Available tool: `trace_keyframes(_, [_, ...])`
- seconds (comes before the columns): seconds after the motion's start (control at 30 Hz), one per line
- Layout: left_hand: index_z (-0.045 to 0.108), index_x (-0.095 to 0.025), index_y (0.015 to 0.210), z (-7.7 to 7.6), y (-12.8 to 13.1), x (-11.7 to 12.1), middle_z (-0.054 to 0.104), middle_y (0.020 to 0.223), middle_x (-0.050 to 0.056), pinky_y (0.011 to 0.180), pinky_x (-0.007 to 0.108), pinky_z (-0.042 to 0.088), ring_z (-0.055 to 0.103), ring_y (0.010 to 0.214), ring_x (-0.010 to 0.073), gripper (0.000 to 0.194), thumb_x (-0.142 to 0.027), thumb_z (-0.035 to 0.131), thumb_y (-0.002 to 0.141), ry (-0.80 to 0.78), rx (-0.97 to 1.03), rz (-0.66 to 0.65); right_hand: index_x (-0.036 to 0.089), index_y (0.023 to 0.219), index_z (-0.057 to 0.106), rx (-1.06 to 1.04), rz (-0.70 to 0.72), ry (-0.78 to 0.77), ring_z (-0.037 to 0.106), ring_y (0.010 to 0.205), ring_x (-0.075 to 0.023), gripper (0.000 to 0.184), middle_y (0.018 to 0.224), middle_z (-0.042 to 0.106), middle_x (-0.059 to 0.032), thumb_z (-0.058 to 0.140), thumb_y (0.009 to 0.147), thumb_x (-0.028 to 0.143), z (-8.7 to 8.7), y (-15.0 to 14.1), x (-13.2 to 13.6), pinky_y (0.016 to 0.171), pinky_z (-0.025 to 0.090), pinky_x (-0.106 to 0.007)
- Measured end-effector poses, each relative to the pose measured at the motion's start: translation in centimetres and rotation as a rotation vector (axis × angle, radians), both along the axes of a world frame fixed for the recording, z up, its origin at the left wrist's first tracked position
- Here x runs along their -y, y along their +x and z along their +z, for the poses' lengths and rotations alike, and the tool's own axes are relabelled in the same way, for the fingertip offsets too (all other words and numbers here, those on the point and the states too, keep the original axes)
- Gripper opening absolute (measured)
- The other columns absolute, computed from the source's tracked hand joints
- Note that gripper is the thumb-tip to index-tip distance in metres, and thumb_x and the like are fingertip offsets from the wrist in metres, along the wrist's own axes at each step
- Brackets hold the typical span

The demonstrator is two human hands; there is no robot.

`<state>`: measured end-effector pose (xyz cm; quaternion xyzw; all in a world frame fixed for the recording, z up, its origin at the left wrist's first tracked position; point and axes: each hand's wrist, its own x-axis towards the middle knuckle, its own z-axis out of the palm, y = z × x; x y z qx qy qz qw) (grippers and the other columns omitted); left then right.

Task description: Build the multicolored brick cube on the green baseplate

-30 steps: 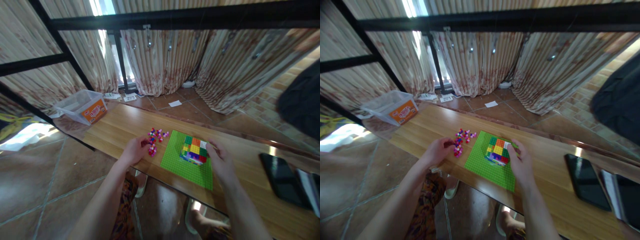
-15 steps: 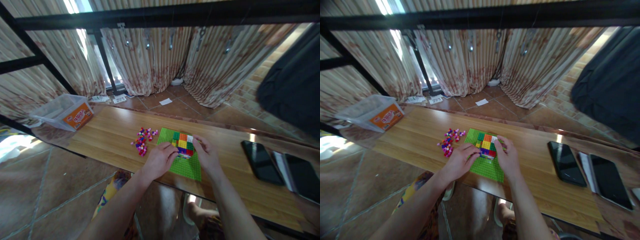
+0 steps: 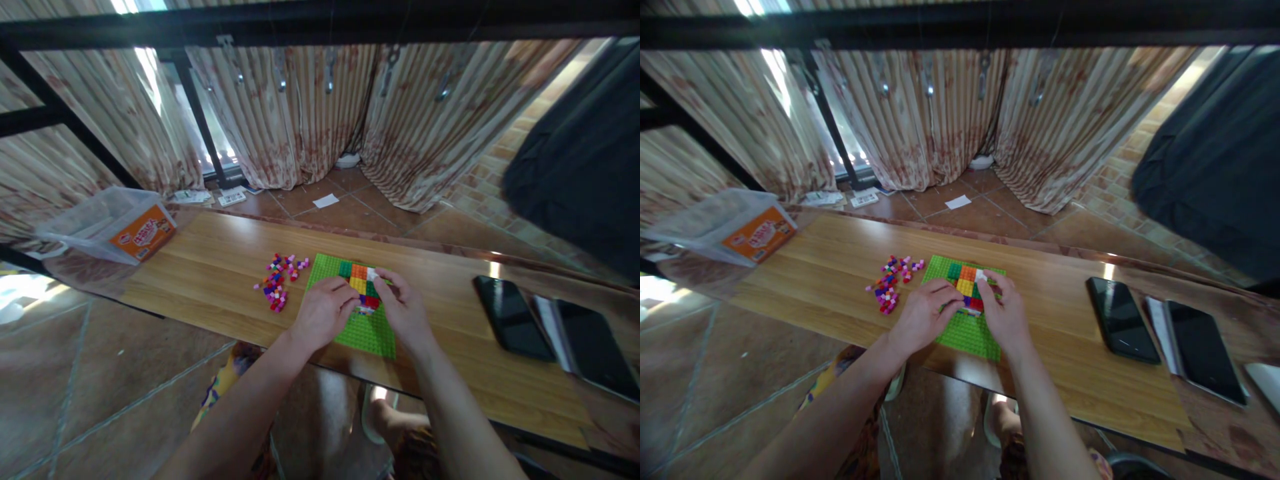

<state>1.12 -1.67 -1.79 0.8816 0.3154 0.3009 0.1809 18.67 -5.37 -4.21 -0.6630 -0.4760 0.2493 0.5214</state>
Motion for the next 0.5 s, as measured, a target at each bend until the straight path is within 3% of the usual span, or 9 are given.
trace_keyframes(0.27, [0.067, -0.02, 0.084, -0.7, 0.2, 0.2, 0.065, 0.086, 0.002, 0.079, 0.026, 0.047, 0.06, 0.084, 0.0131, 0.016, -0.029, 0.056, 0.091, -0.009, 0.067, 0.046, 0.019, 0.115, 0.062, -0.099, 0.027, -0.033, 0.065, 0.093, -0.0251, 0.052, 0.11, 0.067, -0.0122, 0.061, 0.078, 0.055, 0.0, -0.2, 0.1, 0.083, 0.054, -0.044])
trace_keyframes(0.5, [0.066, -0.019, 0.085, -1.2, 0.4, 0.4, 0.064, 0.087, 0.003, 0.079, 0.027, 0.046, 0.058, 0.086, 0.0142, 0.023, -0.033, 0.049, 0.094, 0.033, 0.037, 0.061, 0.022, 0.125, 0.053, -0.045, 0.101, -0.029, 0.057, 0.11, -0.0266, 0.06, 0.123, 0.059, -0.011, 0.069, 0.072, 0.044, 0.3, -0.7, 0.6, 0.098, 0.044, -0.049])
